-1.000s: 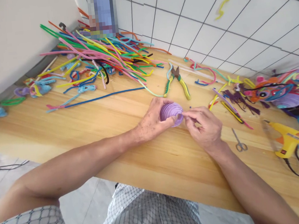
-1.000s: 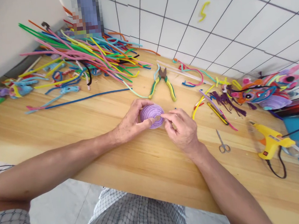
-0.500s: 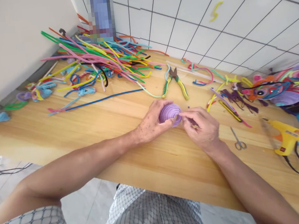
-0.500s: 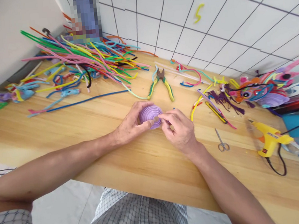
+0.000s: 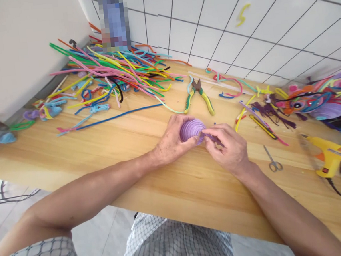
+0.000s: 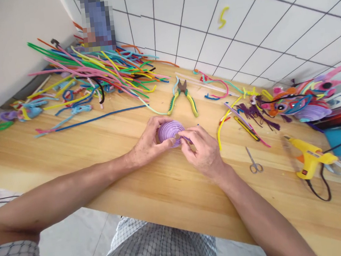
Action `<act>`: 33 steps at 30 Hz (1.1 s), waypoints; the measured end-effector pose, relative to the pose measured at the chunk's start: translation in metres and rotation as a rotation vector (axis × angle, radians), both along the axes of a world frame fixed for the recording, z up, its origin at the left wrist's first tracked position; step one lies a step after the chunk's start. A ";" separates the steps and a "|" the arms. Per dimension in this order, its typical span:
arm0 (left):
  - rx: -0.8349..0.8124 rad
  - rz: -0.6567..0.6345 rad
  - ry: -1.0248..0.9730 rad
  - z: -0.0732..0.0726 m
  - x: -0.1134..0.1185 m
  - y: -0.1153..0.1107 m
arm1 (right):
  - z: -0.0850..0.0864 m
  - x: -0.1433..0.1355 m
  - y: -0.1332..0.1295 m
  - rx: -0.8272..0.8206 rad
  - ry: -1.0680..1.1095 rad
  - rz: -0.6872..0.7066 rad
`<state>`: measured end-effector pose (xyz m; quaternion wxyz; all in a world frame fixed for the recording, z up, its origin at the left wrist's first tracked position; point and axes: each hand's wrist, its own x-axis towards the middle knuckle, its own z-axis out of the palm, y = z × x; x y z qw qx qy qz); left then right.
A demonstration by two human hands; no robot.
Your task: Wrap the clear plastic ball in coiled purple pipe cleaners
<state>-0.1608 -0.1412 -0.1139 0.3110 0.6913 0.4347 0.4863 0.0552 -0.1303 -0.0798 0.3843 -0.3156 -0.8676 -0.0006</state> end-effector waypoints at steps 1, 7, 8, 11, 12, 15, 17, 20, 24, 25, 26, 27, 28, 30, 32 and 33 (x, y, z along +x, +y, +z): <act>-0.002 0.004 -0.001 0.000 0.000 0.000 | 0.000 0.000 0.000 -0.002 -0.003 -0.002; -0.049 0.027 -0.010 0.001 0.001 -0.002 | -0.001 0.001 0.000 -0.043 -0.025 0.019; -0.057 0.031 -0.008 0.001 0.001 -0.002 | -0.001 0.001 0.000 -0.048 -0.025 0.021; -0.056 0.024 -0.007 0.001 0.000 -0.002 | -0.004 0.001 0.001 -0.044 -0.019 0.022; -0.055 0.019 -0.013 0.002 0.000 -0.002 | -0.005 0.001 0.002 -0.038 -0.018 0.021; -0.091 -0.010 -0.064 0.002 -0.002 -0.003 | -0.006 0.002 0.002 -0.014 -0.022 0.013; -0.156 -0.046 -0.124 0.003 -0.002 -0.004 | -0.006 0.002 0.003 0.004 -0.031 0.010; -0.244 -0.087 -0.205 0.004 -0.001 -0.003 | -0.006 0.002 0.003 0.033 -0.036 0.016; -0.244 -0.045 -0.178 0.006 -0.001 0.000 | -0.006 0.001 0.003 0.060 -0.036 0.035; -0.234 -0.031 -0.161 0.006 -0.001 0.000 | -0.006 0.001 0.003 0.062 -0.037 0.040; -0.228 -0.022 -0.150 0.007 -0.001 0.000 | -0.006 0.001 0.003 0.062 -0.038 0.045; -0.227 -0.020 -0.150 0.007 -0.001 0.000 | -0.005 0.001 0.003 0.064 -0.038 0.049; -0.231 -0.020 -0.157 0.007 0.000 -0.001 | -0.005 0.002 0.004 0.069 -0.038 0.052; -0.246 -0.013 -0.172 0.008 0.000 -0.002 | -0.004 0.003 0.005 0.078 -0.030 0.055; -0.248 0.011 -0.160 0.008 0.001 -0.003 | -0.004 0.005 0.006 0.086 -0.016 0.049; -0.238 0.022 -0.145 0.008 0.001 -0.003 | -0.004 0.005 0.007 0.089 -0.011 0.044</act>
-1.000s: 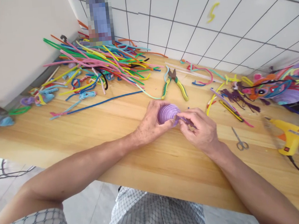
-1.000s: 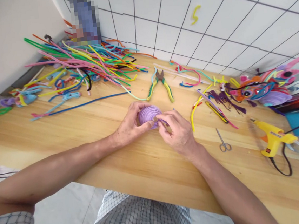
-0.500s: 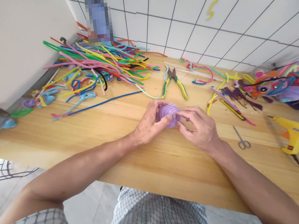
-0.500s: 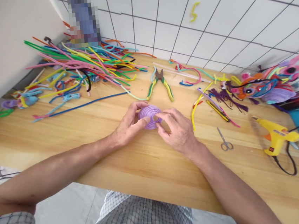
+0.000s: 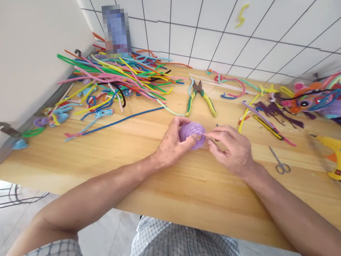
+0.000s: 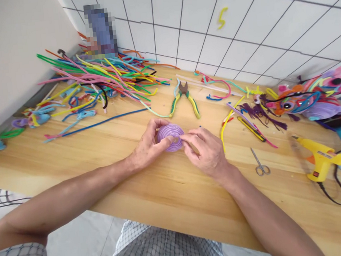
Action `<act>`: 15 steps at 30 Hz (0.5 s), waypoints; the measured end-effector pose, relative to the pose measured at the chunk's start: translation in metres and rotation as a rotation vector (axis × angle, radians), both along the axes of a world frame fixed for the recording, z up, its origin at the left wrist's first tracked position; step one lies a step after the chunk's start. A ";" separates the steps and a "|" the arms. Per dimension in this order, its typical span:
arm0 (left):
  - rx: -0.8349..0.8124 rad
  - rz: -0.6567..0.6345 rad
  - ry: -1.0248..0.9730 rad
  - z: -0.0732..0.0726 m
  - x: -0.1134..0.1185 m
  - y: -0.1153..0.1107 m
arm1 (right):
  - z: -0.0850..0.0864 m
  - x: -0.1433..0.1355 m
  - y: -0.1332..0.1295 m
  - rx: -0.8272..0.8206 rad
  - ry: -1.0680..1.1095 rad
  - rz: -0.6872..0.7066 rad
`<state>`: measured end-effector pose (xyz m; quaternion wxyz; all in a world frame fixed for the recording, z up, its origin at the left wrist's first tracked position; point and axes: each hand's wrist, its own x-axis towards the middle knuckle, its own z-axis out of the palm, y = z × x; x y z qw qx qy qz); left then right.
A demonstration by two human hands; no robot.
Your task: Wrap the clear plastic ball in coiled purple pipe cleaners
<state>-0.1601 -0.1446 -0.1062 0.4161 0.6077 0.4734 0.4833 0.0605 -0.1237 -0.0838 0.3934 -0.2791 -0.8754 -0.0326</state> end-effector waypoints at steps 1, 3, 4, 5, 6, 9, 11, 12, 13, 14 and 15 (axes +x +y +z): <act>0.017 0.007 0.021 0.000 0.000 0.000 | 0.000 0.001 0.000 0.002 0.003 -0.005; 0.069 0.011 0.068 -0.001 -0.001 0.000 | -0.001 0.001 0.001 0.008 0.003 -0.013; 0.098 0.011 0.090 -0.001 -0.001 0.000 | -0.002 0.001 0.001 0.011 0.001 -0.014; 0.123 0.011 0.111 -0.001 -0.002 0.000 | -0.002 0.002 0.001 0.011 -0.002 -0.013; 0.142 0.013 0.129 -0.001 -0.002 0.000 | -0.002 0.001 0.000 0.011 -0.005 -0.012; 0.166 0.021 0.160 -0.001 -0.002 0.001 | -0.001 0.001 -0.001 0.003 -0.005 -0.012; 0.169 0.024 0.159 0.000 -0.002 0.001 | 0.000 0.000 -0.001 -0.005 -0.007 -0.014; 0.163 0.021 0.149 0.000 -0.002 0.001 | 0.000 0.000 -0.002 -0.008 -0.008 -0.013; 0.150 0.010 0.134 0.001 -0.002 0.001 | 0.000 0.000 -0.002 -0.010 -0.011 -0.010; 0.126 -0.007 0.116 0.002 -0.002 0.000 | 0.000 0.000 -0.002 -0.012 -0.013 -0.007; 0.099 -0.029 0.098 0.003 -0.002 0.000 | 0.000 -0.001 -0.002 -0.012 -0.014 -0.003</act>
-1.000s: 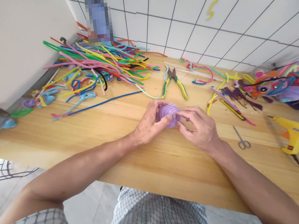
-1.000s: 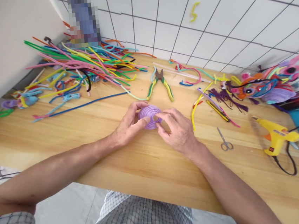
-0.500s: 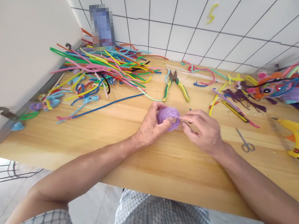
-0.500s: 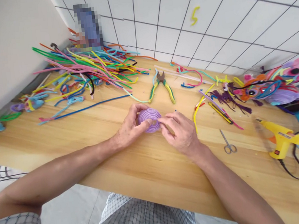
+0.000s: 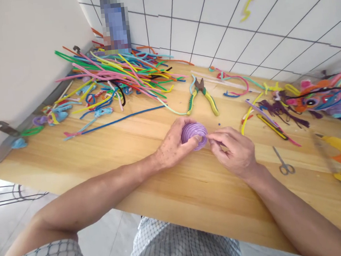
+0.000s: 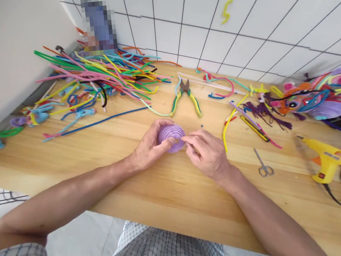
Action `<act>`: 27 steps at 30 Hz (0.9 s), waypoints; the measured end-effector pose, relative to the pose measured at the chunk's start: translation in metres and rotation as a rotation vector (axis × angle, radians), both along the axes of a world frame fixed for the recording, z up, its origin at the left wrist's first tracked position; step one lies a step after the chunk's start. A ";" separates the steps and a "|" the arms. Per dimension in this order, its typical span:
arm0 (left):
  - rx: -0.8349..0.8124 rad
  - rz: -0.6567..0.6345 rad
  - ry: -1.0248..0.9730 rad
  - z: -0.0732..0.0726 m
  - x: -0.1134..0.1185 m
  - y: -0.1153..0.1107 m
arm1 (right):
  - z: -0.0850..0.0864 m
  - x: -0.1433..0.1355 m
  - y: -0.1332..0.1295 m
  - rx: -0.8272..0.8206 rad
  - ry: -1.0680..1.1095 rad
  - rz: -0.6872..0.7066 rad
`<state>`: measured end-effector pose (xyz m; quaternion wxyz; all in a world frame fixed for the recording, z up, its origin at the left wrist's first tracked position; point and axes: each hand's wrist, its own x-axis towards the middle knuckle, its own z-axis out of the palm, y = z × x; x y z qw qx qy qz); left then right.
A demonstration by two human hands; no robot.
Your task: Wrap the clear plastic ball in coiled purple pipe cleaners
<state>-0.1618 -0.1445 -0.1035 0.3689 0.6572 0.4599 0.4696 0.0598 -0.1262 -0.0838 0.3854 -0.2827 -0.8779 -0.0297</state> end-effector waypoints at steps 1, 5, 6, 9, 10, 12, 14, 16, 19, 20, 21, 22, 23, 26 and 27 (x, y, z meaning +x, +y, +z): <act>-0.028 -0.020 -0.014 0.001 0.000 0.000 | 0.000 0.000 0.000 0.001 0.000 0.002; -0.056 -0.035 -0.046 -0.001 0.001 -0.001 | 0.001 -0.001 -0.001 0.015 0.002 -0.011; -0.045 -0.023 -0.048 -0.002 0.001 -0.001 | 0.002 -0.001 -0.001 0.021 0.002 -0.016; 0.010 0.014 -0.026 -0.006 0.001 -0.001 | 0.003 -0.001 0.000 0.039 -0.003 -0.021; 0.038 0.019 -0.011 -0.007 0.001 0.000 | 0.003 -0.001 0.000 0.041 -0.005 -0.018; 0.096 0.015 0.022 -0.008 0.000 0.001 | 0.003 -0.001 0.000 0.036 -0.005 -0.012; 0.131 0.011 0.041 -0.008 -0.001 0.002 | 0.002 -0.001 0.000 0.026 0.000 -0.007; 0.137 0.020 0.043 -0.008 -0.001 0.002 | 0.001 -0.001 0.001 0.018 0.008 -0.005; 0.125 0.049 0.039 -0.007 0.000 0.002 | -0.001 0.000 0.002 0.010 0.010 -0.006; 0.120 0.061 0.038 -0.007 0.000 0.002 | -0.001 0.001 0.002 0.010 0.008 -0.008; 0.117 0.074 0.038 -0.007 0.000 0.002 | -0.001 0.001 0.002 0.011 0.006 -0.010; 0.115 0.087 0.039 -0.007 0.000 0.002 | -0.002 0.002 0.002 0.013 0.004 -0.011; 0.114 0.098 0.043 -0.007 0.000 0.002 | -0.002 0.002 0.002 0.017 0.004 -0.014; 0.126 0.117 0.069 -0.008 0.000 0.003 | -0.002 0.001 0.002 0.019 0.003 -0.010; 0.131 0.118 0.081 -0.009 0.000 0.003 | -0.002 0.000 0.001 0.014 0.000 -0.007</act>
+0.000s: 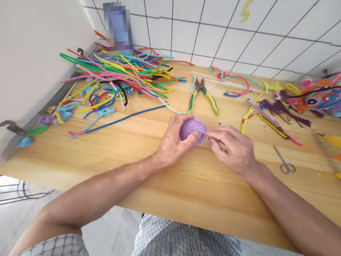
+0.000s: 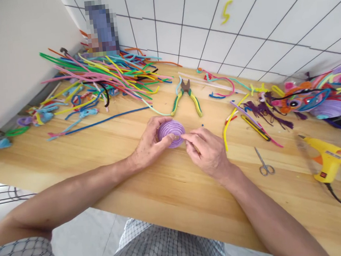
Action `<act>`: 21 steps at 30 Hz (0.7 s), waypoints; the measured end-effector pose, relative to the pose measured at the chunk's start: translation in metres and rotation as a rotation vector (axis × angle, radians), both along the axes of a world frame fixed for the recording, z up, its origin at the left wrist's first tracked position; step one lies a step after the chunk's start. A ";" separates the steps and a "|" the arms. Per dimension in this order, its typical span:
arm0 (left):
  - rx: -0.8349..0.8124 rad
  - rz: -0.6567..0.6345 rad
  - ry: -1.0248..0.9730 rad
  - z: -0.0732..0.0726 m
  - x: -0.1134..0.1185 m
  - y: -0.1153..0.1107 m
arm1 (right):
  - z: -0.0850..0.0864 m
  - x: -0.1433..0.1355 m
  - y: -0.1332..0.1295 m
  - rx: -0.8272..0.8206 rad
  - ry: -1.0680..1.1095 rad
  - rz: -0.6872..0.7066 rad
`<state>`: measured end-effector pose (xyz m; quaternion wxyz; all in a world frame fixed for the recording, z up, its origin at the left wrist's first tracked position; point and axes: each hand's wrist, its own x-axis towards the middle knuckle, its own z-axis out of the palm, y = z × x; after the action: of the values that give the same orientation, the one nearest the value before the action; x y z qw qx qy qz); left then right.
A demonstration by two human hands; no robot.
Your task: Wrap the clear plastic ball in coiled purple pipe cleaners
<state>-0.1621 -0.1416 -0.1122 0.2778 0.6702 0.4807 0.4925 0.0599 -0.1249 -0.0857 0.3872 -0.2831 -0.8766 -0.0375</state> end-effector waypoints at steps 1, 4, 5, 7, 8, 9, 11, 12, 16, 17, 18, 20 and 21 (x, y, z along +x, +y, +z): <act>0.006 0.000 0.012 0.000 0.000 0.000 | 0.000 -0.001 0.000 -0.006 -0.004 0.003; 0.017 -0.007 0.028 0.000 -0.001 0.000 | 0.001 -0.002 -0.002 -0.020 -0.015 0.007; 0.018 -0.008 0.028 0.000 -0.001 0.000 | 0.002 -0.002 -0.002 -0.023 -0.014 0.007; 0.020 -0.002 0.024 0.001 -0.001 -0.001 | 0.002 -0.002 -0.002 -0.032 -0.007 0.007; 0.018 0.001 0.020 0.001 -0.001 -0.001 | 0.001 -0.002 -0.002 -0.035 -0.002 0.006; 0.015 0.005 0.016 0.002 0.000 -0.001 | 0.001 -0.002 -0.003 -0.037 0.000 0.004; 0.005 0.010 0.009 0.002 0.000 -0.001 | 0.000 -0.002 -0.003 -0.039 -0.001 -0.003; -0.001 0.010 0.005 0.002 0.001 -0.001 | -0.001 -0.002 -0.002 -0.039 -0.002 -0.008; -0.060 -0.008 -0.052 0.003 0.003 -0.002 | -0.002 -0.001 -0.002 -0.035 0.003 -0.025; -0.090 -0.018 -0.073 0.003 0.003 -0.003 | -0.002 -0.001 -0.002 -0.031 0.004 -0.027; -0.121 -0.028 -0.092 0.004 0.003 -0.003 | -0.002 -0.001 -0.002 -0.026 0.002 -0.027; -0.164 -0.042 -0.117 0.006 0.003 -0.003 | -0.001 -0.001 -0.001 -0.018 -0.001 -0.020; -0.172 -0.045 -0.123 0.006 0.003 -0.004 | -0.001 -0.001 -0.001 -0.018 0.000 -0.016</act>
<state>-0.1588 -0.1451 -0.1058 0.3741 0.6230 0.4882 0.4833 0.0588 -0.1261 -0.0869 0.3845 -0.2935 -0.8747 -0.0326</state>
